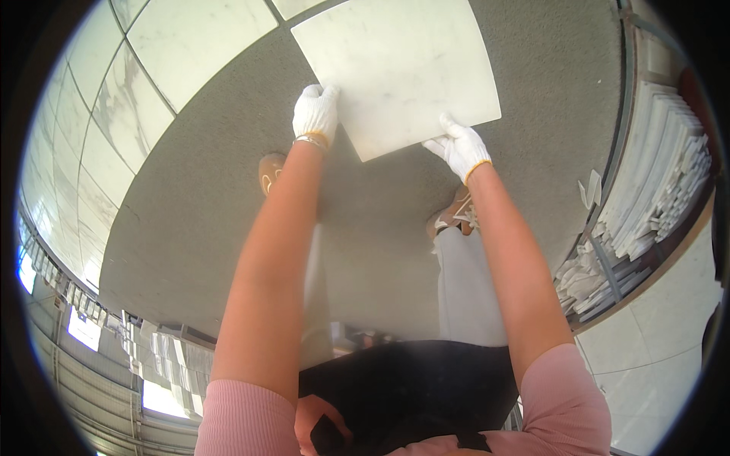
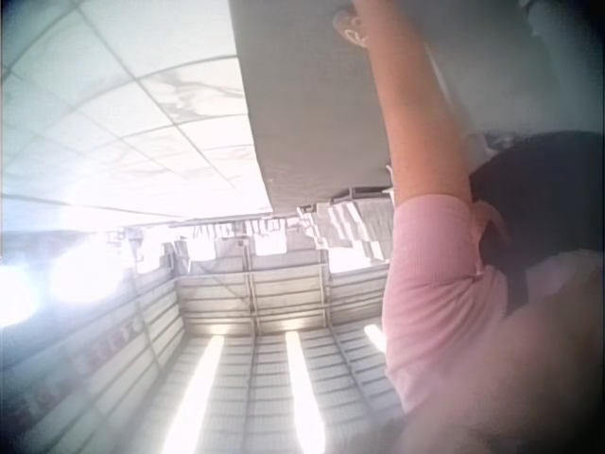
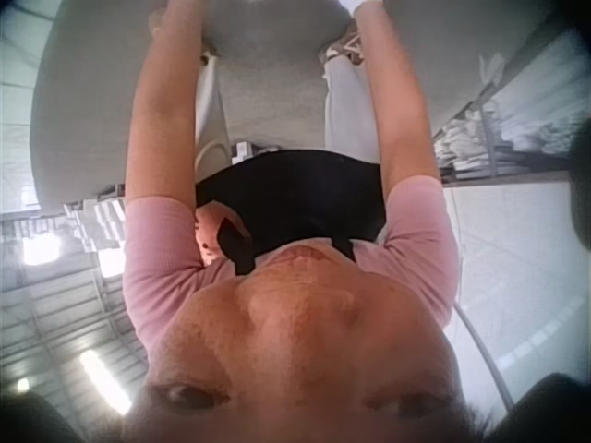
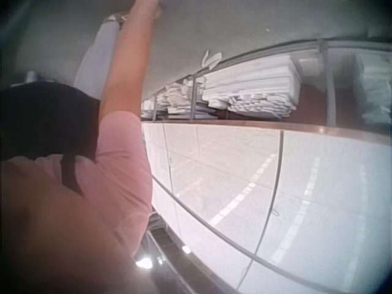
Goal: The person picks up white rectangular tiles from a stack, places them on the floor, and then stacks them onto a pallet. The person repeats this process multiple times, handling the tiles with gloved hands.
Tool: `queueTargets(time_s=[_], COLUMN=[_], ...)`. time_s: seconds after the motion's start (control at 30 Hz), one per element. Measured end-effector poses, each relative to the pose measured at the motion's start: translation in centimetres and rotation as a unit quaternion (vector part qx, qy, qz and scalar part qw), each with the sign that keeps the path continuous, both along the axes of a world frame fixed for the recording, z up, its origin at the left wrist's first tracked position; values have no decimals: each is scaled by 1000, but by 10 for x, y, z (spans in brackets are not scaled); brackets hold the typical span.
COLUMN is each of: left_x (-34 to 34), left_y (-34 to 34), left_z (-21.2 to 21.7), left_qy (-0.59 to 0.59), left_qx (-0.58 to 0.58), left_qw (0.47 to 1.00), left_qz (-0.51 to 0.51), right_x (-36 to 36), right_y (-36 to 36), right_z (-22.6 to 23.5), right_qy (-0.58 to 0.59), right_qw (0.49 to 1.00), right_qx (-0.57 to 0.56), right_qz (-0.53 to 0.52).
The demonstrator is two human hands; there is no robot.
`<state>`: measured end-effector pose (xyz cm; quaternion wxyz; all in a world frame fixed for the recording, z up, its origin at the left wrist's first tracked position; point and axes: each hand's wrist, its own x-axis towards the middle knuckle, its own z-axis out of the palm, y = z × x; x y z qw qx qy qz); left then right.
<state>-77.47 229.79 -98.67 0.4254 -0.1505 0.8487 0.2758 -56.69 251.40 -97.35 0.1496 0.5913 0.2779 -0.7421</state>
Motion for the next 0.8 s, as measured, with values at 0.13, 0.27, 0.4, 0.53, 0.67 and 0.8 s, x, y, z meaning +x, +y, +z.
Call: queueTargets(time_s=[0.13, 0.27, 0.4, 0.53, 0.67, 0.8], left_x=[3, 1, -1, -2, -17, -33], left_y=[5, 4, 0, 2, 10, 15], left_z=[1, -1, -8, -12, -2, 18], left_qy=[14, 26, 30, 18, 16, 44], left_qx=[-21, -18, -20, -5, -81, -169], left_qw=[1000, 999, 999, 1000, 988, 949], left_qz=[1, -10, -33, -12, -132, -261], right_x=[3, -2, -4, -4, -7, -11], right_y=[9, 11, 11, 10, 8, 11], right_z=[-11, -10, -10, -14, -13, -5], right_qy=[-14, -23, -40, -36, -53, -67], right_qw=[998, 997, 998, 998, 998, 997], right_qx=[-59, -67, -52, -52, -43, -22], right_qz=[28, 15, 12, -14, 8, 14])
